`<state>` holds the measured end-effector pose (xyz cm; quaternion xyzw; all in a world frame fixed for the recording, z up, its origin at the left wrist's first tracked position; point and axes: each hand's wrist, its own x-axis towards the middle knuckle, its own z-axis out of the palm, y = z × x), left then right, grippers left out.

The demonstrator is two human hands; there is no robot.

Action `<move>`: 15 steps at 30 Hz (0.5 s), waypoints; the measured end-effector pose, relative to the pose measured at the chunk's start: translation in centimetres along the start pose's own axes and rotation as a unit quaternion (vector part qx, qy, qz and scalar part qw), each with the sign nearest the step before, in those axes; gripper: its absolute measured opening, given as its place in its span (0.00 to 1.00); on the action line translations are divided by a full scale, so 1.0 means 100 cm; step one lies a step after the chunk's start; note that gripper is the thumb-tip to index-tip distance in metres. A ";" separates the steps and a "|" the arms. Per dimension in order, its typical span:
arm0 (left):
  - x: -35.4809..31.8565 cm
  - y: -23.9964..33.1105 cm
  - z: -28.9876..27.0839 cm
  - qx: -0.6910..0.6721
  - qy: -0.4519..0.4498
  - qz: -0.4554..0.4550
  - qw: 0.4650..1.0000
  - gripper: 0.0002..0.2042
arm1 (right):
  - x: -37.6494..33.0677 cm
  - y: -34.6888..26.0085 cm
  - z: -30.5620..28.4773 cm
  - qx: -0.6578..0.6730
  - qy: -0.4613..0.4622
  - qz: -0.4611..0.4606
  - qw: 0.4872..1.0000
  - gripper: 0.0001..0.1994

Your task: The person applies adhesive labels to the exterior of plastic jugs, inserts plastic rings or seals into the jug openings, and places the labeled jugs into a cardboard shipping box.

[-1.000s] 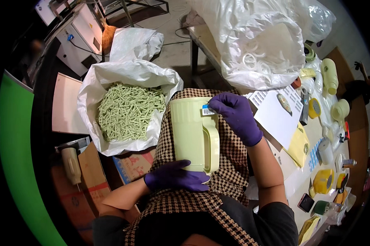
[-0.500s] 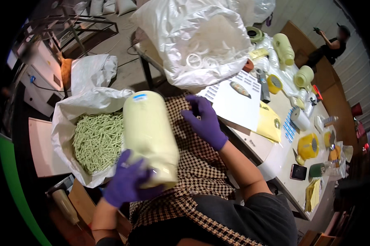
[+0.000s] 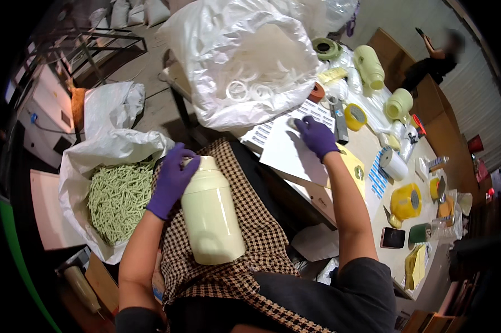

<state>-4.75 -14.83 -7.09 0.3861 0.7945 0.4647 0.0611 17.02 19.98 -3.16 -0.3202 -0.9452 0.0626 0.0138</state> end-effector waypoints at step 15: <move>-0.004 0.213 0.172 0.059 -0.233 0.575 0.782 0.30 | -0.192 0.076 -0.053 0.179 0.336 0.056 0.923 0.21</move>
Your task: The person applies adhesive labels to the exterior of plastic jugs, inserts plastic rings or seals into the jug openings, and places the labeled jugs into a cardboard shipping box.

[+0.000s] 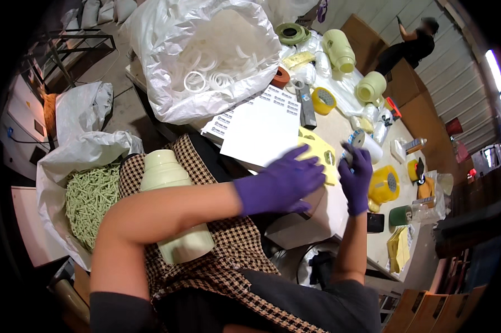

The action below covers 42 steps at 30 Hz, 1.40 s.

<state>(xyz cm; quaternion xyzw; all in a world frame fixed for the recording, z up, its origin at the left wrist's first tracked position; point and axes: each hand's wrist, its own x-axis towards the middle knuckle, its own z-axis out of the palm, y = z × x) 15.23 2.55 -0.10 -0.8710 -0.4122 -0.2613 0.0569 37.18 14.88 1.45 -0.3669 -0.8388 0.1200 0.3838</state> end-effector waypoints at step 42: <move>0.060 -0.039 0.089 0.041 -0.303 -0.105 0.946 0.34 | 0.029 0.103 -0.023 0.188 0.164 0.171 0.953 0.18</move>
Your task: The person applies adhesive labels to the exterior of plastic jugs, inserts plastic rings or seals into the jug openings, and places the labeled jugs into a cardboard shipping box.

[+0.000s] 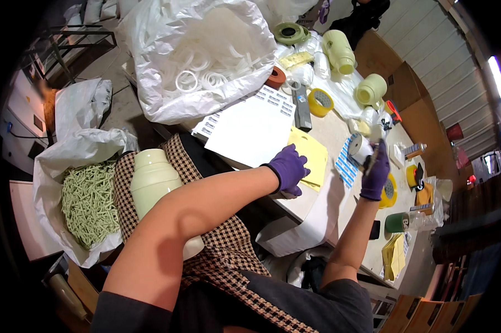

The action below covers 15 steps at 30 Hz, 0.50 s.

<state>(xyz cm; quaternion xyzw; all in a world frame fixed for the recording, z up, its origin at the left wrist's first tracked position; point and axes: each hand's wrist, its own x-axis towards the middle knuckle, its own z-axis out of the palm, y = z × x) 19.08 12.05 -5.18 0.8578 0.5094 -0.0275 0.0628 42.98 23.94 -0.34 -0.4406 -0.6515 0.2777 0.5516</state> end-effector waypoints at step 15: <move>-0.329 -0.067 0.009 -0.296 0.352 -0.432 0.776 0.11 | -0.259 -0.111 0.125 0.055 -0.289 -0.289 0.911 0.22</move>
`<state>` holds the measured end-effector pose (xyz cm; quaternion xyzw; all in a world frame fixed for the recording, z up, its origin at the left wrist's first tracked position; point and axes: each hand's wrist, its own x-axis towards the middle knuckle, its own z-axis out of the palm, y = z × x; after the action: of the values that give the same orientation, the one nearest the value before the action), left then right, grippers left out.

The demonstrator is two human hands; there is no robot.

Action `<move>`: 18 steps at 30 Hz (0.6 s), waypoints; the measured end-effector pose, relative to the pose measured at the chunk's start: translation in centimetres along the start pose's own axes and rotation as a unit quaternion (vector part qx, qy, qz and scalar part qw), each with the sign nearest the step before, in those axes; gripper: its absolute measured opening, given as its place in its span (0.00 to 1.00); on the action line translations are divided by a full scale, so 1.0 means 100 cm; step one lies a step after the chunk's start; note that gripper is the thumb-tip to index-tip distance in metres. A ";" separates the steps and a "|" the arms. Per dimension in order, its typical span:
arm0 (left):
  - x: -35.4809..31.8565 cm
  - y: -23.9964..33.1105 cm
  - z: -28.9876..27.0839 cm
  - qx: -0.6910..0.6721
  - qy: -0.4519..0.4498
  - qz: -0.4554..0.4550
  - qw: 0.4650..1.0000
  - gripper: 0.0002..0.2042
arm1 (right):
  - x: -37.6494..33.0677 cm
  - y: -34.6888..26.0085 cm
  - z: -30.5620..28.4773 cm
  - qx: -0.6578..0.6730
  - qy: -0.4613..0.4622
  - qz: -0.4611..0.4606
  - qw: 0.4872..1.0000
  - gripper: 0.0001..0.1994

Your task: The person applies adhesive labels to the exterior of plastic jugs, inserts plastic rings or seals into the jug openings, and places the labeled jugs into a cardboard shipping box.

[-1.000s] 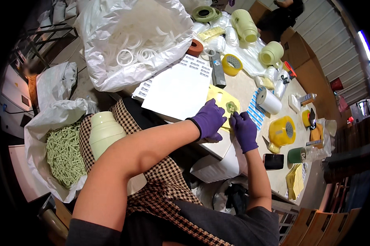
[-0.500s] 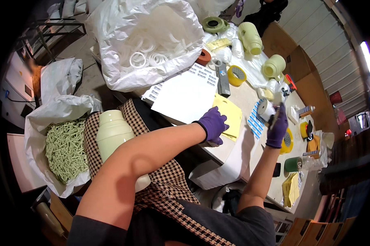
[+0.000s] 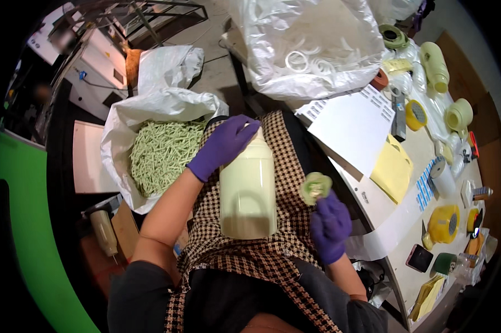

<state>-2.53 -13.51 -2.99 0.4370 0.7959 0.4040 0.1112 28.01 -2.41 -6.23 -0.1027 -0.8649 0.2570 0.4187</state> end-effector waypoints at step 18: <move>-0.084 -0.090 -0.048 -0.322 0.142 -0.005 0.936 0.10 | 0.018 -0.054 0.080 0.099 -0.154 -0.119 0.976 0.22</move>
<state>-5.49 -25.34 -8.04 0.3121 0.6329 0.6958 0.1338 20.85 -9.12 -6.27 0.0835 -0.8955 0.3024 0.3158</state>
